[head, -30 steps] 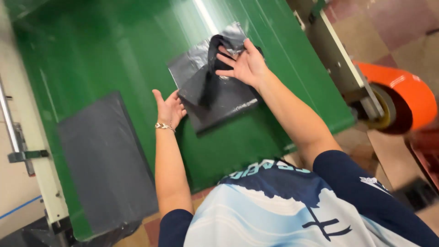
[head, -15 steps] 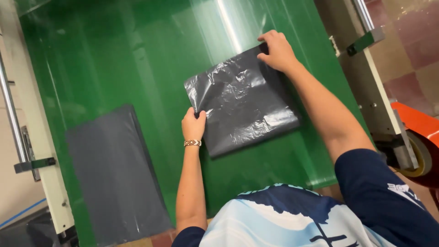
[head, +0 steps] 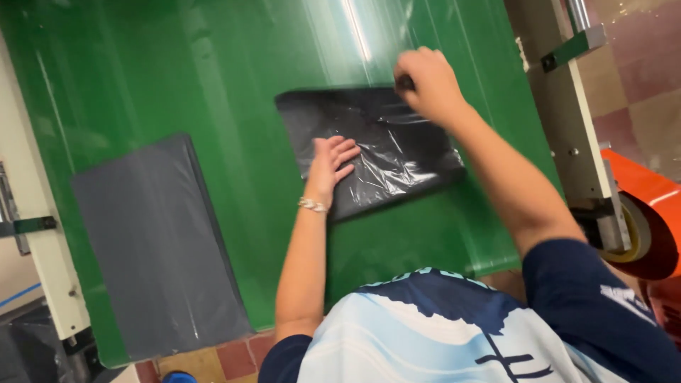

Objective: Folding plastic bags into rectangles and stacking them in a crate at the end of a conveyor belt.

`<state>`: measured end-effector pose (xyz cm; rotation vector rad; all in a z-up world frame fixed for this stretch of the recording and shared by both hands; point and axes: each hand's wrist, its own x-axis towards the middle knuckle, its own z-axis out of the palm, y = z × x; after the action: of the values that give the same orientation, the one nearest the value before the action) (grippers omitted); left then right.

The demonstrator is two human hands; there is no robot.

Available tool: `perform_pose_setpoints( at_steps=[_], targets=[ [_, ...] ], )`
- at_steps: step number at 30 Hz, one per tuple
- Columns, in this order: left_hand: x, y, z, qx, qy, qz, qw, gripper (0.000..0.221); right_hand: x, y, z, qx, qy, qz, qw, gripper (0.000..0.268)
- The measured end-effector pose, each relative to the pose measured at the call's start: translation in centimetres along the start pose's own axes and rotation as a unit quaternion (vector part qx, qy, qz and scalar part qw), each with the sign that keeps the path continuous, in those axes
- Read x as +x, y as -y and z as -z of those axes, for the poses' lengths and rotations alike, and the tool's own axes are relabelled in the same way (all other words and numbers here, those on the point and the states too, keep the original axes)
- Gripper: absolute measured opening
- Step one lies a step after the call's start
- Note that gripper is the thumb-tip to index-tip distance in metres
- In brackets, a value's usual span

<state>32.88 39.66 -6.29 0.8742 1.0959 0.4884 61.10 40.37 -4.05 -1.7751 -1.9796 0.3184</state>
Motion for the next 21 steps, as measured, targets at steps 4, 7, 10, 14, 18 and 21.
perform_pose_setpoints(
  at_steps=[4, 7, 10, 14, 18, 21],
  targets=[
    [0.4, 3.7, 5.9, -0.404, 0.129, 0.041, 0.905, 0.071, -10.3, 3.0, 1.2, 0.091, -0.144, 0.099, 0.980, 0.031],
    [-3.0, 2.6, 5.4, -0.445, 0.032, 0.038, 0.894, 0.093, -15.8, 2.8, -1.0, 0.036, -0.164, 0.086, 0.982, 0.033],
    [9.0, 18.9, 19.2, -0.286, 0.037, -0.047, 0.956, 0.071, -18.6, 1.1, -3.3, 0.007, -0.159, 0.042, 0.986, 0.035],
    [0.0, 9.1, 10.5, -0.257, 0.007, -0.072, 0.964, 0.044, -19.8, 1.1, -2.2, -0.022, -0.121, 0.012, 0.992, 0.031],
    [-3.0, 6.9, 4.5, 0.274, -0.284, -0.340, 0.854, 0.056, -17.5, 4.3, -0.8, 0.001, -0.094, 0.063, 0.994, 0.042],
    [-3.4, 6.2, -1.4, 0.582, -0.264, -0.418, 0.646, 0.068, -12.9, 8.7, -5.0, 0.047, -0.128, 0.110, 0.985, 0.055]
  ],
)
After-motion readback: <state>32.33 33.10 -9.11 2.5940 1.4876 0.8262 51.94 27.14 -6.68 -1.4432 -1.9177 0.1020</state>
